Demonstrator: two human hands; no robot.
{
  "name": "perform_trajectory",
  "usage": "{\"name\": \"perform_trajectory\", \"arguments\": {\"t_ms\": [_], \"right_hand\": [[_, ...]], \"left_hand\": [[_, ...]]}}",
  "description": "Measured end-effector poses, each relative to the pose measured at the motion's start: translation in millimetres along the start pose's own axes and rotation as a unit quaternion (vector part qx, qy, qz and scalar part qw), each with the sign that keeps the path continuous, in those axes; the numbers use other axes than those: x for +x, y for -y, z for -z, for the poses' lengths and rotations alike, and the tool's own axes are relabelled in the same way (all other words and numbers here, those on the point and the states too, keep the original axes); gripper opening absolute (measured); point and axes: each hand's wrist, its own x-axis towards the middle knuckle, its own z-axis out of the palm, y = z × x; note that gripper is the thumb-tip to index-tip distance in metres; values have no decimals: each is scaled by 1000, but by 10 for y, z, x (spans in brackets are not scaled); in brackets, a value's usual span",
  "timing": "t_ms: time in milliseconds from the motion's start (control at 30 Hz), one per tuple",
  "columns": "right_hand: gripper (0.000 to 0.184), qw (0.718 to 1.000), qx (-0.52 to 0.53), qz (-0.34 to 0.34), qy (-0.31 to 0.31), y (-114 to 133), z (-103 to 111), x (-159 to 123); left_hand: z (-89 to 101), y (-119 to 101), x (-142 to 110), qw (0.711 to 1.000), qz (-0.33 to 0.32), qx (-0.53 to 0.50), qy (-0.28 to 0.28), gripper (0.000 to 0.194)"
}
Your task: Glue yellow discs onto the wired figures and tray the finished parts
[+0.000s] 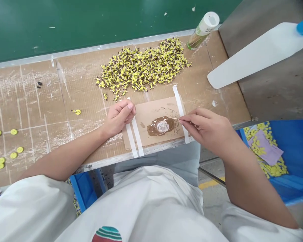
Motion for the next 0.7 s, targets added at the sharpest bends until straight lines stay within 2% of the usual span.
{"name": "perform_trajectory", "arguments": {"t_ms": [133,300,400,500,567,700], "right_hand": [[17,988,136,-31,-60,37,-179,-44],[19,954,249,-115,-121,77,-396,-121],[18,935,243,-140,-218,118,-481,-190],[19,904,248,-151,-315,233,-517,-270],[21,900,257,-138,-322,334,-529,-318],[29,923,237,-70,-294,474,-566,-359]], "left_hand": [[-10,37,-53,999,-10,33,-11,28],[-6,48,-49,994,-71,86,19,33],[18,63,-22,989,-98,98,45,32],[31,71,-5,986,-114,93,75,30],[27,61,-4,987,-107,88,85,30],[-4,8,-15,991,-78,64,92,28]]}}
